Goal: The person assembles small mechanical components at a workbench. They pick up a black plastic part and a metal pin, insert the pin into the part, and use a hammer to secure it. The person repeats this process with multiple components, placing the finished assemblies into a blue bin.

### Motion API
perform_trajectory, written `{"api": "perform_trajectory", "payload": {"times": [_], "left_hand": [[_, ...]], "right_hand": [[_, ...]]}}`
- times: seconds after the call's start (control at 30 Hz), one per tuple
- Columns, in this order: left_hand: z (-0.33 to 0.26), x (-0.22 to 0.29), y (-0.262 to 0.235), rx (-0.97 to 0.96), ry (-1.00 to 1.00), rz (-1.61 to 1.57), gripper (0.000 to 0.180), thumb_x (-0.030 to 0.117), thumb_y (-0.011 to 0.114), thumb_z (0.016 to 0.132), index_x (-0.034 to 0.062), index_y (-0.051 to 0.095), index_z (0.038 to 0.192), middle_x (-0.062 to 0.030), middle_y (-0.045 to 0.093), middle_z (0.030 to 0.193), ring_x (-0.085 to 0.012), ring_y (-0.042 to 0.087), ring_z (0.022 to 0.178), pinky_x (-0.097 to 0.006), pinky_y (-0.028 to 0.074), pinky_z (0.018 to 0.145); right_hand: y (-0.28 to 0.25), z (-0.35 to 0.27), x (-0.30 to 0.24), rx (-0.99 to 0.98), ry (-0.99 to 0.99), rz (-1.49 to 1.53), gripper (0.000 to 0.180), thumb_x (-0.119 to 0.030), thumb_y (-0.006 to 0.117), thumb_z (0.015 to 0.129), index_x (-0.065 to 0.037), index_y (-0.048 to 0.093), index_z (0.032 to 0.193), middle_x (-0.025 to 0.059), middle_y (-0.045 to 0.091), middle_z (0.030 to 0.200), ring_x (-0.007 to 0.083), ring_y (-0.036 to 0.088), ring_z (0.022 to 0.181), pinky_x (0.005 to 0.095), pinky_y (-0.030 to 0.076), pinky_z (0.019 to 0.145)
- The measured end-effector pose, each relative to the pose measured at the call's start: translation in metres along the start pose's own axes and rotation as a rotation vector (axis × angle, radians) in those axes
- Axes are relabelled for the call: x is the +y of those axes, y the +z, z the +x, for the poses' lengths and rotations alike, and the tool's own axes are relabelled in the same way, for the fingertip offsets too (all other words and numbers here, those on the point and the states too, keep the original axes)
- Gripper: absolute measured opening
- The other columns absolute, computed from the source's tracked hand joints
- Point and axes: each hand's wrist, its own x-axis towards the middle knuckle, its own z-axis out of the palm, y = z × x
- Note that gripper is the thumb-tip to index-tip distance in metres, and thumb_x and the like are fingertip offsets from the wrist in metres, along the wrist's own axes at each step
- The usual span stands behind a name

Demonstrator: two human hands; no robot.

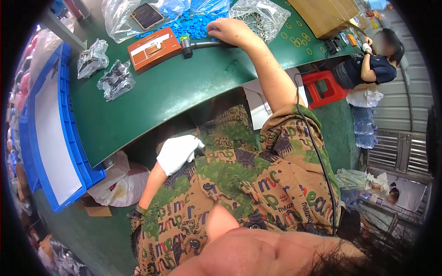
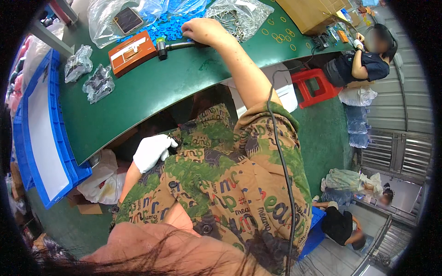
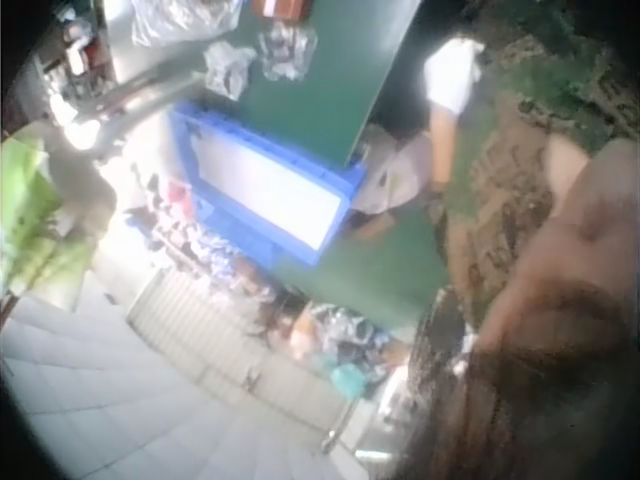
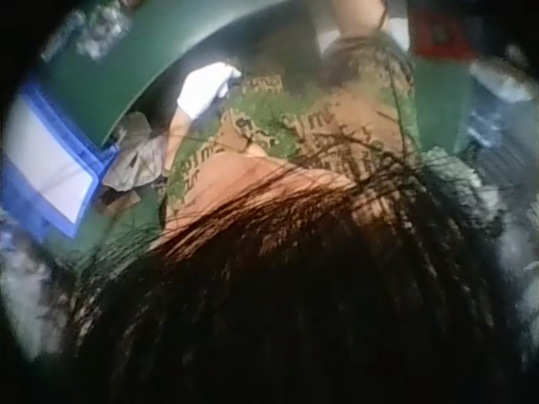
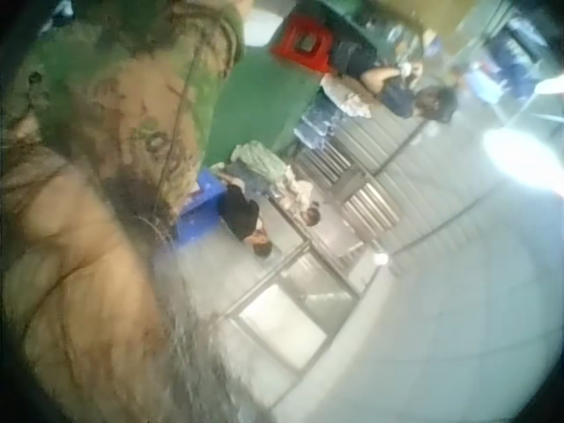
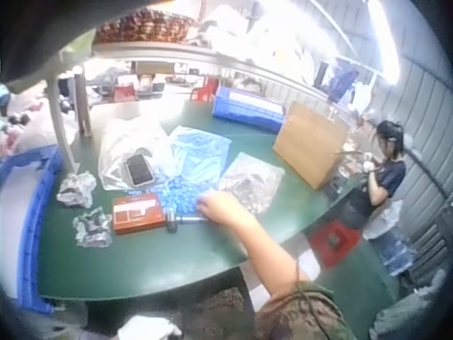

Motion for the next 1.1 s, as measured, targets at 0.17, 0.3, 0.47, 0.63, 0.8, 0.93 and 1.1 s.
{"api": "perform_trajectory", "payload": {"times": [0.17,0.3,0.47,0.63,0.8,0.93,1.1], "left_hand": [[0.001,0.009,0.0,-0.012,-0.023,0.037,0.025,0.021,0.061,0.101,0.0011,0.076,0.097,-0.0013,0.062,0.066,-0.0069,0.052,0.056,-0.025,0.041,0.055],[0.003,0.005,0.0,-0.003,-0.023,0.029,0.026,0.021,0.061,0.102,0.001,0.076,0.097,-0.0014,0.062,0.066,-0.0069,0.052,0.056,-0.025,0.041,0.055],[0.005,0.002,-0.001,-0.017,0.015,0.048,0.026,0.021,0.06,0.102,0.001,0.076,0.097,-0.0017,0.063,0.068,-0.0071,0.052,0.056,-0.025,0.042,0.055],[-0.004,-0.002,0.0,0.025,0.026,0.137,0.029,0.026,0.058,0.102,0.0041,0.076,0.096,-0.0025,0.062,0.066,-0.0094,0.053,0.057,-0.028,0.043,0.056],[0.004,-0.005,0.0,-0.038,0.092,0.258,0.033,0.033,0.054,0.104,0.0085,0.076,0.099,-0.0054,0.059,0.065,-0.0164,0.053,0.056,-0.033,0.044,0.058],[0.001,0.0,0.002,-0.021,-0.018,0.222,0.035,0.034,0.053,0.104,0.0082,0.076,0.1,-0.007,0.061,0.068,-0.0199,0.055,0.057,-0.035,0.045,0.058],[0.003,0.001,-0.001,-0.032,-0.018,0.235,0.035,0.033,0.053,0.104,0.0073,0.076,0.098,-0.0101,0.063,0.071,-0.022,0.056,0.058,-0.037,0.046,0.059]], "right_hand": [[0.006,0.008,-0.001,-0.031,-0.078,-0.015,0.028,-0.036,0.064,0.094,-0.019,0.075,0.114,0.0092,0.074,0.107,0.0317,0.07,0.102,0.0453,0.056,0.087],[0.005,0.018,-0.006,-0.095,-0.08,-0.06,0.029,-0.037,0.065,0.092,-0.017,0.077,0.109,0.0105,0.076,0.103,0.0324,0.071,0.098,0.0466,0.056,0.086],[0.002,0.02,-0.012,-0.096,-0.084,-0.13,0.03,-0.036,0.061,0.096,-0.012,0.076,0.107,0.0129,0.074,0.104,0.0341,0.07,0.099,0.0464,0.056,0.085],[-0.015,-0.031,-0.071,0.048,-0.314,0.38,0.031,-0.033,0.062,0.1,-0.006,0.072,0.111,0.0129,0.073,0.103,0.0317,0.07,0.097,0.0406,0.055,0.084],[-0.008,-0.141,-0.134,-0.261,-0.39,0.723,0.024,-0.026,0.063,0.1,-0.004,0.07,0.109,0.0149,0.067,0.094,0.0351,0.066,0.09,0.0425,0.054,0.08],[0.007,-0.171,-0.151,-0.381,-0.33,0.748,0.027,-0.027,0.06,0.099,-0.003,0.072,0.105,0.0139,0.072,0.098,0.0356,0.069,0.093,0.0454,0.055,0.083],[0.017,-0.179,-0.153,-0.468,-0.32,0.792,0.03,-0.03,0.056,0.101,-0.003,0.071,0.1,0.0155,0.071,0.093,0.0373,0.067,0.091,0.0475,0.054,0.08]]}}
